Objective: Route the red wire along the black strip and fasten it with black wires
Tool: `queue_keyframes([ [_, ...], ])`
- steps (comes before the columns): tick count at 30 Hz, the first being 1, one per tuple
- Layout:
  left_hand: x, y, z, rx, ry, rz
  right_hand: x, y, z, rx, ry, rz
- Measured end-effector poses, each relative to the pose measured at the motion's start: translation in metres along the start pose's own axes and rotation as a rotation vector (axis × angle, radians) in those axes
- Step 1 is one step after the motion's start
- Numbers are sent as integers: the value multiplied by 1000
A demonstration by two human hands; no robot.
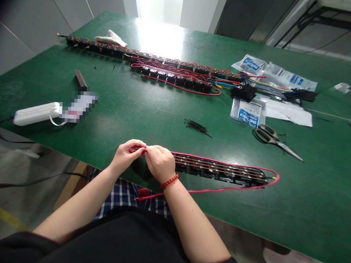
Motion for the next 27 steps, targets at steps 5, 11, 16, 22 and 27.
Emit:
queue_keyframes([
  [5, -1, -1, 3, -20, -4, -4, 0, -1, 0, -8, -3, -8],
  [11, 0, 0, 3, -8, -18, 11, 1, 0, 0, -18, -9, -1],
  [16, 0, 0, 1, -18, -19, 16, 1, -2, -1, -16, 6, -46],
  [22, 0, -1, 2, -21, -10, 19, 2, -2, -4, -53, 25, -89],
  [27, 0, -1, 3, -7, 2, 31, 4, -2, -3, -44, -8, -117],
])
Point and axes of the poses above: each hand's wrist, its own x-axis towards the middle knuckle, its own y-axis out of the back of the hand, z = x × y, the point moved 7 cm from there along x, towards the middle knuckle, and after that the axes turned 10 degrees about y, right-handed, at the moved point
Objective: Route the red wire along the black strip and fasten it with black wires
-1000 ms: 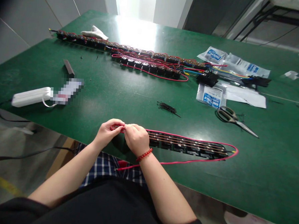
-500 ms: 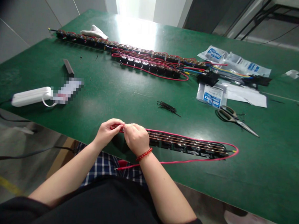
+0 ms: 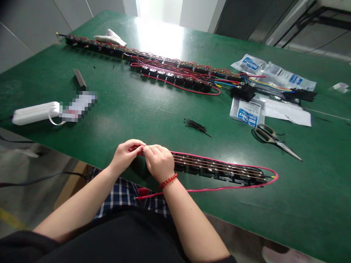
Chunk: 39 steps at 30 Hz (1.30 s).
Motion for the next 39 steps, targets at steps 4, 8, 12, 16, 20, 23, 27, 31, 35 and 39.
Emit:
queue_keyframes([
  [4, 0, 1, 1, 41, -29, 8, 3, -1, 3, 32, -45, -33],
  [8, 0, 1, 0, 71, -56, -6, 9, 0, 11, 21, -182, -110],
  [12, 0, -1, -5, 32, -1, -42, 19, 2, 17, -10, -232, -234],
  [16, 0, -2, -5, 9, 24, -30, 28, 6, 21, 36, -157, -282],
  [20, 0, -2, -3, 36, 13, -9, 35, 4, 25, 174, -92, -238],
  [23, 0, -1, -3, 44, 13, 7, 37, 0, 30, 274, -119, -178],
  [27, 0, 1, -3, 43, 16, 27, 37, -4, 32, 361, -156, -117],
  [31, 0, 0, -2, 58, 16, 20, 35, -7, 32, 411, -171, -108],
  [35, -1, 0, -1, 76, 23, 24, 34, -8, 33, 427, -189, -115],
  [39, -2, 0, 0, 105, 29, 32, 33, -9, 35, 416, -217, -115],
])
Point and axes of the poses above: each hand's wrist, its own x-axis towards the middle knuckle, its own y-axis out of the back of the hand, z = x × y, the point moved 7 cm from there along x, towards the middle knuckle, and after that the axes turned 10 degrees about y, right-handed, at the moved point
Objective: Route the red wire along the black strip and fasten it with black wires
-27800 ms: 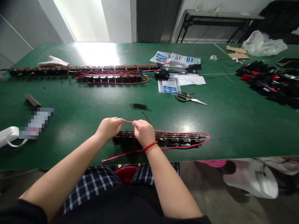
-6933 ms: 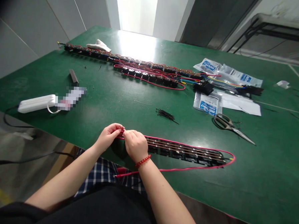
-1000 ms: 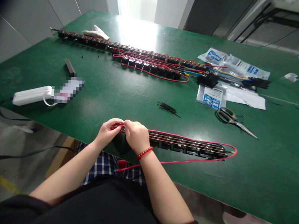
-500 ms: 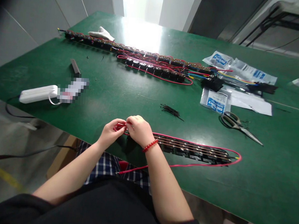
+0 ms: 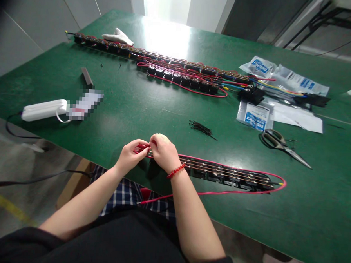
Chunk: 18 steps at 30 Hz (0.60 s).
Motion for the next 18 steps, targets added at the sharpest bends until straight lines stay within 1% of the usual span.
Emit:
queue_keyframes([
  [5, -1, 0, 1, 12, 1, 6, 0, 0, 0, -20, -13, 8],
  [14, 1, -1, -5, 23, 20, 4, 0, -1, 0, -81, -13, 29],
  [18, 2, 0, -4, 61, 22, -3, 2, -1, 1, -40, -24, 6],
])
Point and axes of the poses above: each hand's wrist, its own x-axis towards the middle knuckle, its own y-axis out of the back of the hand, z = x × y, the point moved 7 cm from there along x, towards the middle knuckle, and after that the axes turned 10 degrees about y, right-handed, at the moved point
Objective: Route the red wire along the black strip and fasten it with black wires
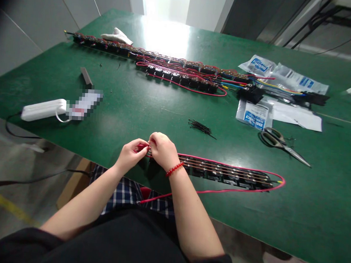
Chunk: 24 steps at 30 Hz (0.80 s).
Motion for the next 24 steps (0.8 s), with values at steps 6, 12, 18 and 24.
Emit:
queue_keyframes([
  [6, 10, -3, -4, -114, 94, -111, 5, 7, 0, 19, -60, -56],
  [12, 15, -4, -7, -129, 180, -175, 8, 8, 9, 29, -111, -91],
  [18, 16, -6, -7, -140, 218, -186, 6, 4, 16, 62, -146, -58],
  [24, 16, -9, -4, -221, 258, -225, 9, 2, 16, 73, -143, -55],
])
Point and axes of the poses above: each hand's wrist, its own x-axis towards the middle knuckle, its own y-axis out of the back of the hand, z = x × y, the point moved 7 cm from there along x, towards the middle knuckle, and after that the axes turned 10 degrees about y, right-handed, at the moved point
